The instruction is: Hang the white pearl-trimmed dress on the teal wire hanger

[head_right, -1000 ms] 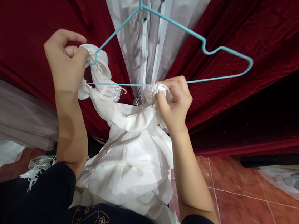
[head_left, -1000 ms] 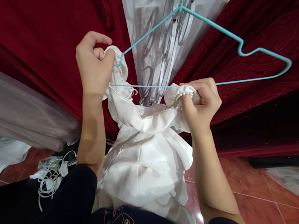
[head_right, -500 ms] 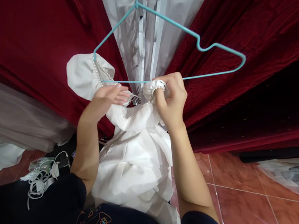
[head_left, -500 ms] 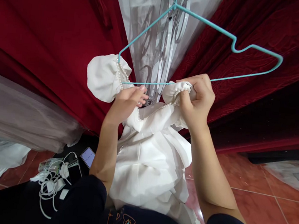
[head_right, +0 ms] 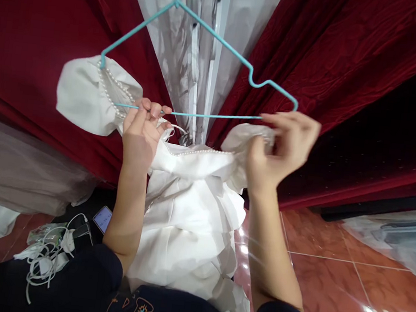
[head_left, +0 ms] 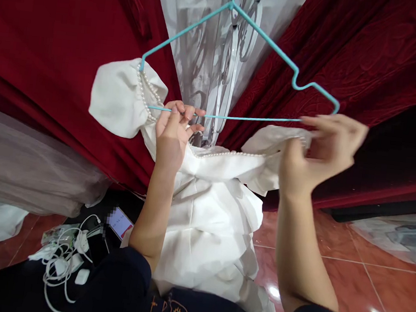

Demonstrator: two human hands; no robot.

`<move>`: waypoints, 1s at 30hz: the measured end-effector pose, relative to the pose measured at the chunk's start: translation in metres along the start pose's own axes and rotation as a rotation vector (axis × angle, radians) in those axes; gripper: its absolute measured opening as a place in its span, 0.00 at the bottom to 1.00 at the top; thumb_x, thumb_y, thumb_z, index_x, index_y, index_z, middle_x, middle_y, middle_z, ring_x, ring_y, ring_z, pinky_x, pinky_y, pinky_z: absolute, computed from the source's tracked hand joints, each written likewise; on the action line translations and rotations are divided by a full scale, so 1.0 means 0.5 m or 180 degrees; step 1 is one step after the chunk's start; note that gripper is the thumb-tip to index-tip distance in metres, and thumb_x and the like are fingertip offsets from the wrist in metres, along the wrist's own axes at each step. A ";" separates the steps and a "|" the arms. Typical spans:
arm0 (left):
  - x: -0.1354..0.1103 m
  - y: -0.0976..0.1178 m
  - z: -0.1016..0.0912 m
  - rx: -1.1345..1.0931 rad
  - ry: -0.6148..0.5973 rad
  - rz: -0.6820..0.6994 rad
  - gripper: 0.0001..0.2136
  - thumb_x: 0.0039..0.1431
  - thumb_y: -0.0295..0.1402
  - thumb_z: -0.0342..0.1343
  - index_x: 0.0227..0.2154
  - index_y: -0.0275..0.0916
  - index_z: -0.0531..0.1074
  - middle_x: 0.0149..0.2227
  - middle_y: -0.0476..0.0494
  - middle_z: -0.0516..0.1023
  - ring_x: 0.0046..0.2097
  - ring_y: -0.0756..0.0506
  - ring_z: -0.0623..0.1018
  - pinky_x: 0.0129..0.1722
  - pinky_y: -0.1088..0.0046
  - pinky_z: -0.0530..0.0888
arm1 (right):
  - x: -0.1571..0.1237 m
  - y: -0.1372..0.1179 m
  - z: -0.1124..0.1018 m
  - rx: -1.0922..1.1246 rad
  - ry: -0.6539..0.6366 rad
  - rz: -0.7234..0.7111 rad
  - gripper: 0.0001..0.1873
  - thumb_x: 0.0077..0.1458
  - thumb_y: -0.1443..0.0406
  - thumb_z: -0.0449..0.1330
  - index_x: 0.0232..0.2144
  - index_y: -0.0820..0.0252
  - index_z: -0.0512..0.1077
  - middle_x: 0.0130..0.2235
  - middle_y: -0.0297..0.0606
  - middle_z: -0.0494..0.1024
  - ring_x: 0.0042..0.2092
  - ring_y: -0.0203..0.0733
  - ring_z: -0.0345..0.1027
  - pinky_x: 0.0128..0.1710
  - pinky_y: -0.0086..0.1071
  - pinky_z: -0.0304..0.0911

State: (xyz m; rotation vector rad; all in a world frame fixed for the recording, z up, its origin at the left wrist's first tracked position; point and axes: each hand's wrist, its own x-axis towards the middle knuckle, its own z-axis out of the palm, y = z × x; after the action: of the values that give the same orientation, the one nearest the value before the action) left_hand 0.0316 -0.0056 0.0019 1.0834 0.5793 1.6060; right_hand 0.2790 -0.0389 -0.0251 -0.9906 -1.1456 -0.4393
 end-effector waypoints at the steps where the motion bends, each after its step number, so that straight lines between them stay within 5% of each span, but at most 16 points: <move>1: 0.002 0.007 -0.004 0.0047 0.0011 0.0042 0.11 0.70 0.42 0.60 0.37 0.45 0.65 0.36 0.45 0.68 0.49 0.41 0.81 0.36 0.71 0.80 | 0.015 0.029 -0.011 -0.0202 0.0363 0.0072 0.16 0.41 0.69 0.59 0.35 0.56 0.80 0.39 0.42 0.75 0.42 0.47 0.72 0.34 0.39 0.63; 4: -0.001 0.020 -0.005 0.0235 0.0035 0.0018 0.15 0.67 0.46 0.63 0.37 0.45 0.64 0.37 0.44 0.69 0.50 0.39 0.81 0.32 0.73 0.79 | 0.073 0.110 -0.027 -0.0667 0.0481 0.0334 0.14 0.36 0.71 0.59 0.30 0.56 0.72 0.34 0.36 0.72 0.32 0.37 0.62 0.32 0.36 0.54; 7: -0.011 0.022 0.003 0.0252 0.0018 -0.0033 0.16 0.67 0.47 0.63 0.38 0.45 0.64 0.37 0.44 0.69 0.51 0.39 0.80 0.30 0.76 0.79 | 0.131 0.132 -0.012 -0.0802 0.0156 0.0362 0.14 0.38 0.76 0.58 0.29 0.56 0.68 0.32 0.34 0.72 0.32 0.36 0.63 0.35 0.35 0.56; 16: -0.020 0.016 0.005 0.0104 0.0037 0.0049 0.10 0.72 0.42 0.58 0.38 0.44 0.66 0.36 0.44 0.67 0.50 0.41 0.81 0.28 0.77 0.79 | 0.201 -0.019 0.066 -0.0387 -0.0622 0.0362 0.16 0.38 0.84 0.59 0.25 0.62 0.72 0.26 0.30 0.72 0.26 0.28 0.54 0.29 0.31 0.48; 24: -0.015 0.010 0.000 0.0335 0.0156 0.0137 0.11 0.75 0.44 0.54 0.39 0.44 0.65 0.36 0.44 0.69 0.48 0.41 0.82 0.28 0.77 0.79 | 0.185 -0.024 0.010 -0.0670 -0.0820 0.0628 0.09 0.41 0.78 0.64 0.25 0.61 0.75 0.26 0.32 0.76 0.25 0.28 0.59 0.27 0.30 0.51; 30: -0.018 0.007 0.003 0.0128 0.0148 0.0245 0.13 0.72 0.46 0.59 0.39 0.44 0.66 0.37 0.45 0.68 0.48 0.41 0.82 0.27 0.76 0.79 | 0.215 -0.055 0.044 -0.0623 -0.1140 0.0470 0.15 0.39 0.81 0.59 0.27 0.61 0.77 0.30 0.34 0.79 0.29 0.30 0.64 0.30 0.32 0.54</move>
State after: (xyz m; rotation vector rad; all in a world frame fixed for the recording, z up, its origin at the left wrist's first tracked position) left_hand 0.0313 -0.0154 0.0021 1.1123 0.6093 1.6964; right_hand 0.2886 -0.0157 0.0850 -1.3541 -1.3545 -0.2634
